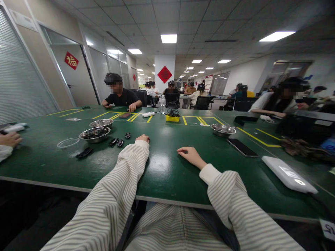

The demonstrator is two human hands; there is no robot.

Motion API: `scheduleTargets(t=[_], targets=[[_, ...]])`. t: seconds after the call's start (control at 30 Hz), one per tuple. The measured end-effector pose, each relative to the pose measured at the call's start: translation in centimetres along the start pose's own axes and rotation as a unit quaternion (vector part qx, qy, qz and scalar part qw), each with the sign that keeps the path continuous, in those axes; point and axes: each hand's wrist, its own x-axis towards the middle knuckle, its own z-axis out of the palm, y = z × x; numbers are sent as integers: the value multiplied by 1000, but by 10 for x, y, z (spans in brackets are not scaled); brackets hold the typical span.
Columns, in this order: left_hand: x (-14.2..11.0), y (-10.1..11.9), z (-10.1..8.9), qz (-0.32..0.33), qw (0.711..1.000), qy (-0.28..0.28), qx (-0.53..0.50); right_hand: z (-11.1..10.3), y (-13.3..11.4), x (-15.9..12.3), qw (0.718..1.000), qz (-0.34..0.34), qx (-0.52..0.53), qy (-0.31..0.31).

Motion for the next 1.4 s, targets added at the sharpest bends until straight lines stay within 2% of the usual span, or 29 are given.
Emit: scheduleTargets(t=[0.1, 0.2, 0.37, 0.47, 0.5, 0.57, 0.7, 0.77, 0.83, 0.9, 0.97, 1.03, 1.1, 1.2, 1.3, 1.4], targets=[[0, 0, -2, -26, 999, -29, -1, 0, 0, 0, 1000, -2, -4, -3], [-3, 6, -4, -30, 999, -30, 3, 0, 0, 0, 1000, -2, -6, -7], [-8, 10, -7, -40, 999, -4, 10, 0, 1, 1, 1000, -6, -5, -11], [-11, 16, -8, -21, 999, 28, 14, 0, 2, 1, 1000, -11, -4, -11], [-13, 20, -8, -3, 999, 37, 12, 0, 3, 1, 1000, -12, -4, -11], [-18, 32, -5, 74, 996, 42, -8, 0, 2, 2, 1000, -13, -4, -11], [-34, 60, 6, 276, 958, -22, -80, 0, 0, 2, 1000, -12, -5, -14], [-41, 70, 10, 318, 942, -52, -93, 0, -1, 2, 1000, -12, -7, -13], [-43, 73, 11, 330, 937, -56, -98, 0, -2, 2, 1000, -10, -8, -12], [-40, 69, 9, 321, 942, -29, -97, 0, -2, 2, 1000, -10, -9, -10], [-32, 57, 8, 276, 957, 29, -83, 0, -2, 2, 1000, -12, -8, -11], [-21, 40, 8, 181, 978, 84, -57, 0, -1, 1, 1000, -12, -8, -12], [-10, 22, 11, 69, 992, 104, -33, -1, -1, 1, 1000, -12, -9, -12], [3, 1, 16, -12, 997, 74, -23, -1, 0, 1, 1000, -15, -10, -13], [9, -4, 19, -25, 999, 29, -22, -1, 0, 1, 1000, -15, -9, -15], [9, 2, 17, -9, 1000, 5, -26, -1, 0, 1, 1000, -13, -9, -18]])
